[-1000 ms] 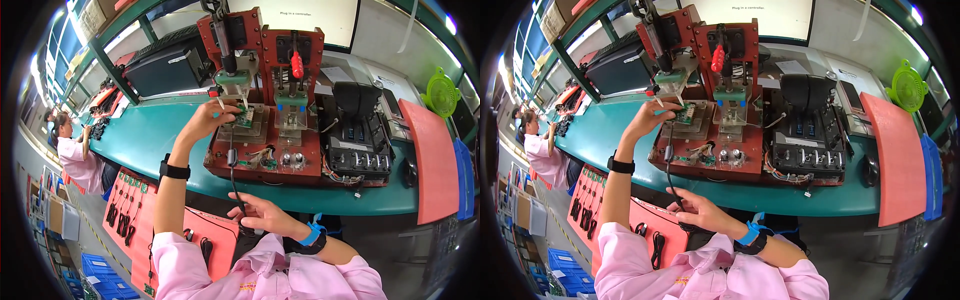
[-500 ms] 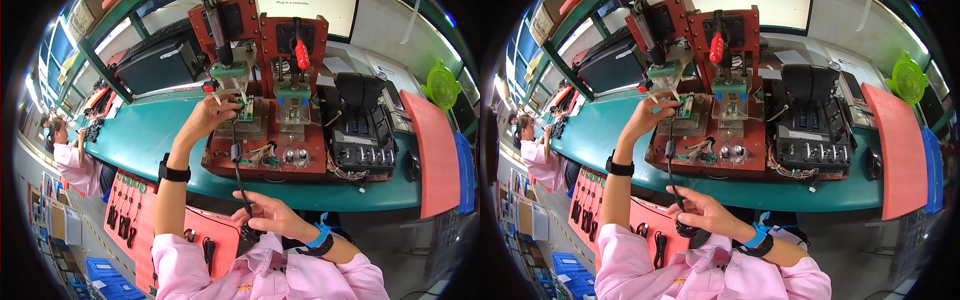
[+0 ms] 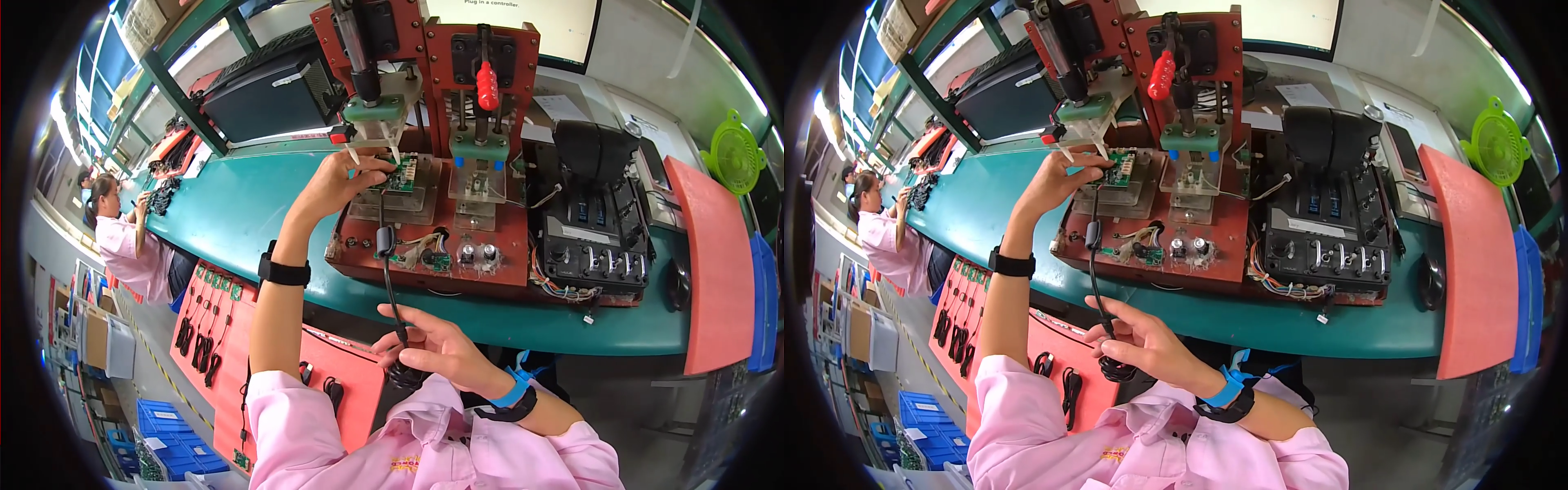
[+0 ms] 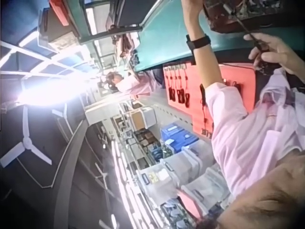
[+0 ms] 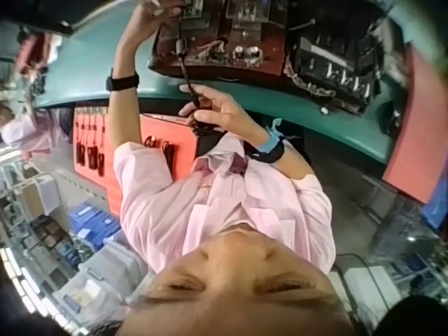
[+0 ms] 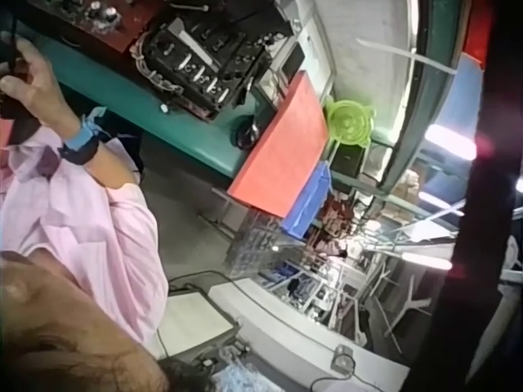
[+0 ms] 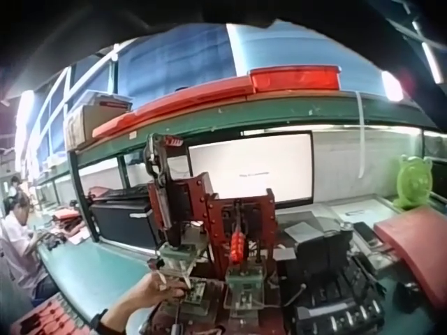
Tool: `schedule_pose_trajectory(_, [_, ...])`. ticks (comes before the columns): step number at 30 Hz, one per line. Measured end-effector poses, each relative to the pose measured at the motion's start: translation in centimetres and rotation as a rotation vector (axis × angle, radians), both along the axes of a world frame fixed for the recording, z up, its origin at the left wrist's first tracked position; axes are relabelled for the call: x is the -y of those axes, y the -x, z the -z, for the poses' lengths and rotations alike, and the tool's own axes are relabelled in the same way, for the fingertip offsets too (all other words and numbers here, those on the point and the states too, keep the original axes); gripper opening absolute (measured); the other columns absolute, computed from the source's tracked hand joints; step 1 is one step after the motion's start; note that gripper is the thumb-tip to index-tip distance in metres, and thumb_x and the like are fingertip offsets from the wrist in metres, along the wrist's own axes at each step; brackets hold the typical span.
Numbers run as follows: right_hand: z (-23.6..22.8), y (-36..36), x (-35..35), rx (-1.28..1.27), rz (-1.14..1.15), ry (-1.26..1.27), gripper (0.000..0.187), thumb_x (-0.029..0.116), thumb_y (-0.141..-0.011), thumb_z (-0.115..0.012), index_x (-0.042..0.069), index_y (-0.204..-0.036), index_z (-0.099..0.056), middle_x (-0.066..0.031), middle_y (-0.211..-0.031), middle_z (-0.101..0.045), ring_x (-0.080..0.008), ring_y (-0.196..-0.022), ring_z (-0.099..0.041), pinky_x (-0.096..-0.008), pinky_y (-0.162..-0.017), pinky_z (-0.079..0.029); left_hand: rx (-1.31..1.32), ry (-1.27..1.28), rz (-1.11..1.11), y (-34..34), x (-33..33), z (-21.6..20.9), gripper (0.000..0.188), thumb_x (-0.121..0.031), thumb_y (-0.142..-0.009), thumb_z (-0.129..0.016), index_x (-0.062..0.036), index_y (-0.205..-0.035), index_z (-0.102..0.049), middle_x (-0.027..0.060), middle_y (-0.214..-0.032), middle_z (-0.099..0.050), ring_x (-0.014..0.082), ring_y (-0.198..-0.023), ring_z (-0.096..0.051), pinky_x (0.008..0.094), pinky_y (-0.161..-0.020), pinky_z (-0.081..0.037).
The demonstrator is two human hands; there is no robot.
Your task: The person picks up a circuit board with an attached cable, places it into a testing fixture, and pulls down a lever. They press buttons and move a joystick on a control panel, then lift the lever and return the board to the foam pad.
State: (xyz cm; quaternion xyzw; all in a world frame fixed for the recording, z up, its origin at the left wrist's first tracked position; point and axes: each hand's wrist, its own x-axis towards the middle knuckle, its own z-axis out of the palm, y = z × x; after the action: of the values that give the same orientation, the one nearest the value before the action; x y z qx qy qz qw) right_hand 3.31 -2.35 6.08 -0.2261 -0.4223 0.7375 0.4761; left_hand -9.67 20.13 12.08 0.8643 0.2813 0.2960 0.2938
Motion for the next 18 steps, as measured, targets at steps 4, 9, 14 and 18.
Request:
schedule_pose_trajectory(4, [0.1,0.1,0.2,0.001,-0.002,0.013,0.059,0.008,-0.081,-0.051,0.004,-0.133,-0.025,-0.0148,-0.105,-0.055,-0.0195,-0.093,-0.057,-0.0313,-0.088,-0.040,-0.078,-0.045,-0.007,-0.1,0.1,-0.1,0.018,-0.012,-0.076,-0.063,-0.0092,-0.094,-0.066,0.0089,-0.107,-0.058,0.0204,-0.083,-0.058,0.0318,-0.076,-0.044])
schedule_pose_trajectory(9, [-0.4,0.5,0.3,-0.028,-0.010,0.029,0.058,0.008,-0.080,-0.050,0.004,-0.133,-0.025,-0.0148,-0.105,-0.055,-0.0204,-0.093,-0.057,-0.0316,-0.088,-0.040,-0.076,-0.032,-0.011,0.5,0.0,0.2,0.018,-0.012,-0.076,-0.063,-0.0100,-0.094,-0.066,0.0085,-0.108,-0.057,0.0210,-0.086,-0.057,0.0320,-0.077,-0.044])
schedule_pose_trajectory(14, [0.2,1.1,0.1,-0.043,-0.014,0.044,0.059,0.007,-0.080,-0.050,0.005,-0.133,-0.024,-0.0149,-0.106,-0.054,-0.0212,-0.093,-0.057,-0.0319,-0.088,-0.040,-0.140,-0.089,-0.029,0.1,0.3,0.1,0.019,-0.012,-0.075,-0.064,-0.0104,-0.094,-0.066,0.0085,-0.110,-0.057,0.0228,-0.089,-0.057,0.0325,-0.077,-0.045])
schedule_pose_trajectory(18, [0.4,1.3,0.1,-0.052,-0.023,0.067,0.059,0.008,-0.080,-0.051,0.003,-0.133,-0.024,-0.0149,-0.107,-0.054,-0.0222,-0.094,-0.057,-0.0322,-0.089,-0.039,-0.071,-0.141,0.006,0.5,0.5,0.6,0.018,-0.012,-0.075,-0.063,-0.0089,-0.092,-0.066,0.0088,-0.103,-0.060,0.0231,-0.085,-0.058,0.0328,-0.077,-0.045])
